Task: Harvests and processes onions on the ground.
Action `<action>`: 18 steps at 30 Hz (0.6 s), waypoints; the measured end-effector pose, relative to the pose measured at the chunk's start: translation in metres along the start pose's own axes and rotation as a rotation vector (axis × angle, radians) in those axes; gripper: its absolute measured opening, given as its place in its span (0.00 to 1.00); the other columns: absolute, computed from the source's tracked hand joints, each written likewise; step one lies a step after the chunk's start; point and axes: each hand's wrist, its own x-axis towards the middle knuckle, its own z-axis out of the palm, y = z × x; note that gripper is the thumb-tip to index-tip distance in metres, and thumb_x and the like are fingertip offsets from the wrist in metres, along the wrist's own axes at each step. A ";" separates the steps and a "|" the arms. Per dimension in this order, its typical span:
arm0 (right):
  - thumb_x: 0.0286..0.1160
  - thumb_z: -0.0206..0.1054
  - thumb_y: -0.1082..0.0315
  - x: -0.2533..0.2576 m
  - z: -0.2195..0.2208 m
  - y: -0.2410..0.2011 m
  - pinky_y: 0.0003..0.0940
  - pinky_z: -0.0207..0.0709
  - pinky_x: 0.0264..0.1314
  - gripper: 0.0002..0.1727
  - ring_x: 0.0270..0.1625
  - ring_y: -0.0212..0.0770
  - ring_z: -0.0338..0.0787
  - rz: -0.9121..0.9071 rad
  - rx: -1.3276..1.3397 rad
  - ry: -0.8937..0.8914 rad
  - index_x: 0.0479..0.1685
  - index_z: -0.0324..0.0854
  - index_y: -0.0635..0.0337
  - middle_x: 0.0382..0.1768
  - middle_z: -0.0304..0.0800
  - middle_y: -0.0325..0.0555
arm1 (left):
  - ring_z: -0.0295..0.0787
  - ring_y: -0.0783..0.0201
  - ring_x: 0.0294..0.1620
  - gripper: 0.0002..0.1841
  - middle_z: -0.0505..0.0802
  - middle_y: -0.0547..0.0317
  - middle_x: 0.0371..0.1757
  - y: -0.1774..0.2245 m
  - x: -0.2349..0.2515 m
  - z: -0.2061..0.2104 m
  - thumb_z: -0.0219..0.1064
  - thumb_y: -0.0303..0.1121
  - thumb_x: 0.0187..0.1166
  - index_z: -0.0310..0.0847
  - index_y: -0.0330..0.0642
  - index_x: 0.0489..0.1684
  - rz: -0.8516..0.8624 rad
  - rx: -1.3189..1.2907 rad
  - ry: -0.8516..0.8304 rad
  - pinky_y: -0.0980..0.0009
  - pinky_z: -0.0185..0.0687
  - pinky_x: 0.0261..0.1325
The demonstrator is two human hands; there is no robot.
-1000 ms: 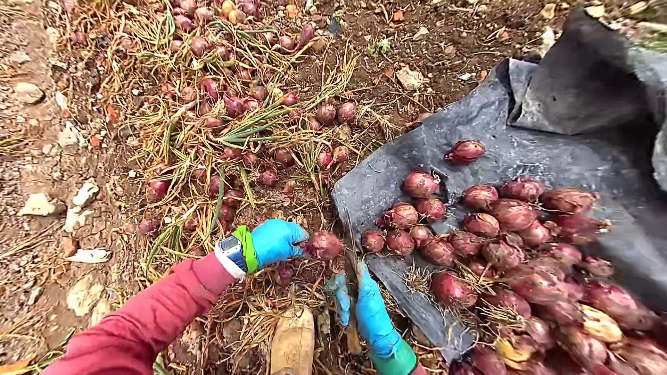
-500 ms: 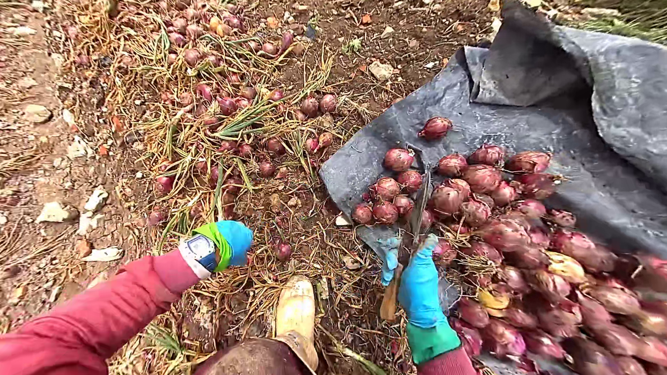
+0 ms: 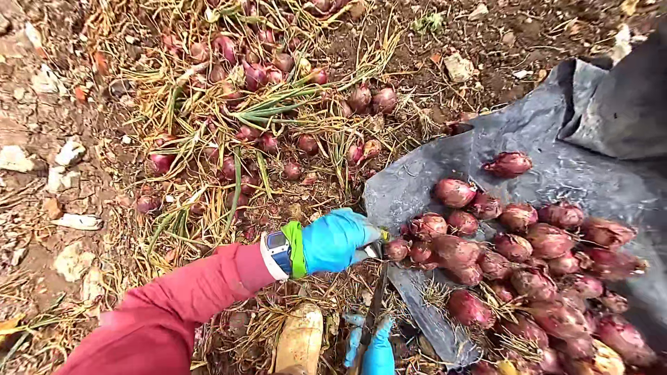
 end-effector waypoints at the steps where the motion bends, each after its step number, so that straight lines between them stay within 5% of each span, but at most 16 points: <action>1: 0.80 0.15 0.26 -0.002 0.002 0.001 0.43 0.80 0.12 0.58 0.10 0.42 0.80 0.028 -0.039 0.001 0.53 0.85 0.64 0.12 0.79 0.47 | 0.77 0.55 0.82 0.13 0.95 0.59 0.64 -0.033 0.011 -0.011 0.69 0.31 0.79 0.93 0.52 0.56 0.017 0.195 0.040 0.47 0.56 0.92; 2: 0.82 0.14 0.28 -0.001 0.006 0.000 0.42 0.80 0.13 0.57 0.11 0.43 0.80 0.054 -0.072 -0.004 0.53 0.85 0.65 0.12 0.80 0.48 | 0.71 0.49 0.86 0.15 0.93 0.60 0.67 -0.068 0.021 -0.024 0.68 0.27 0.77 0.93 0.57 0.53 -0.069 0.371 0.006 0.39 0.49 0.92; 4: 0.83 0.15 0.29 0.004 0.016 -0.005 0.42 0.79 0.12 0.57 0.11 0.43 0.79 0.084 -0.105 -0.028 0.53 0.85 0.65 0.13 0.80 0.49 | 0.72 0.38 0.83 0.19 0.87 0.51 0.74 -0.131 0.036 -0.046 0.73 0.27 0.70 0.92 0.58 0.58 -0.359 0.588 -0.199 0.32 0.68 0.76; 5: 0.83 0.15 0.29 0.007 0.022 -0.010 0.42 0.79 0.12 0.56 0.11 0.44 0.79 0.093 -0.120 -0.039 0.52 0.86 0.65 0.13 0.80 0.50 | 0.77 0.34 0.76 0.22 0.86 0.44 0.72 -0.157 0.039 -0.051 0.76 0.28 0.65 0.90 0.55 0.61 -0.475 0.588 -0.283 0.33 0.80 0.65; 8: 0.84 0.15 0.30 0.023 0.045 -0.035 0.44 0.80 0.13 0.56 0.12 0.46 0.79 0.071 -0.154 -0.091 0.52 0.87 0.63 0.14 0.81 0.52 | 0.87 0.38 0.63 0.23 0.86 0.41 0.65 -0.180 0.035 -0.053 0.83 0.32 0.57 0.87 0.46 0.56 -0.746 0.323 -0.209 0.36 0.88 0.56; 11: 0.88 0.26 0.32 0.033 0.069 -0.070 0.41 0.80 0.14 0.49 0.12 0.43 0.79 -0.042 -0.208 -0.179 0.56 0.86 0.64 0.15 0.81 0.48 | 0.92 0.53 0.48 0.33 0.93 0.52 0.50 -0.128 0.016 -0.052 0.90 0.41 0.49 0.83 0.47 0.58 -0.989 -0.294 0.149 0.46 0.91 0.48; 13: 0.84 0.49 0.32 0.032 0.083 -0.091 0.39 0.80 0.17 0.41 0.14 0.40 0.80 -0.125 -0.222 -0.226 0.54 0.85 0.66 0.17 0.82 0.45 | 0.96 0.48 0.45 0.44 0.91 0.43 0.52 -0.076 0.000 -0.044 0.87 0.35 0.63 0.69 0.50 0.85 -0.962 -0.948 0.347 0.48 0.98 0.45; 14: 0.75 0.63 0.31 0.029 0.091 -0.103 0.38 0.81 0.19 0.39 0.15 0.40 0.81 -0.154 -0.228 -0.221 0.49 0.85 0.66 0.17 0.82 0.43 | 0.95 0.44 0.45 0.43 0.90 0.39 0.54 -0.048 -0.008 -0.036 0.82 0.34 0.70 0.65 0.56 0.89 -0.930 -1.195 0.386 0.46 0.97 0.46; 16: 0.56 0.79 0.37 0.031 0.106 -0.130 0.37 0.84 0.22 0.34 0.18 0.38 0.85 -0.254 -0.266 -0.181 0.39 0.83 0.62 0.19 0.85 0.41 | 0.95 0.45 0.45 0.30 0.92 0.39 0.55 -0.007 -0.018 -0.019 0.79 0.37 0.75 0.77 0.48 0.78 -0.850 -1.419 0.382 0.48 0.96 0.48; 18: 0.54 0.81 0.33 0.027 0.105 -0.147 0.39 0.88 0.29 0.36 0.24 0.37 0.89 -0.451 -0.305 -0.198 0.42 0.88 0.60 0.26 0.91 0.41 | 0.95 0.52 0.40 0.26 0.95 0.43 0.48 0.024 -0.028 -0.008 0.83 0.39 0.70 0.84 0.42 0.66 -0.831 -1.399 0.313 0.58 0.95 0.43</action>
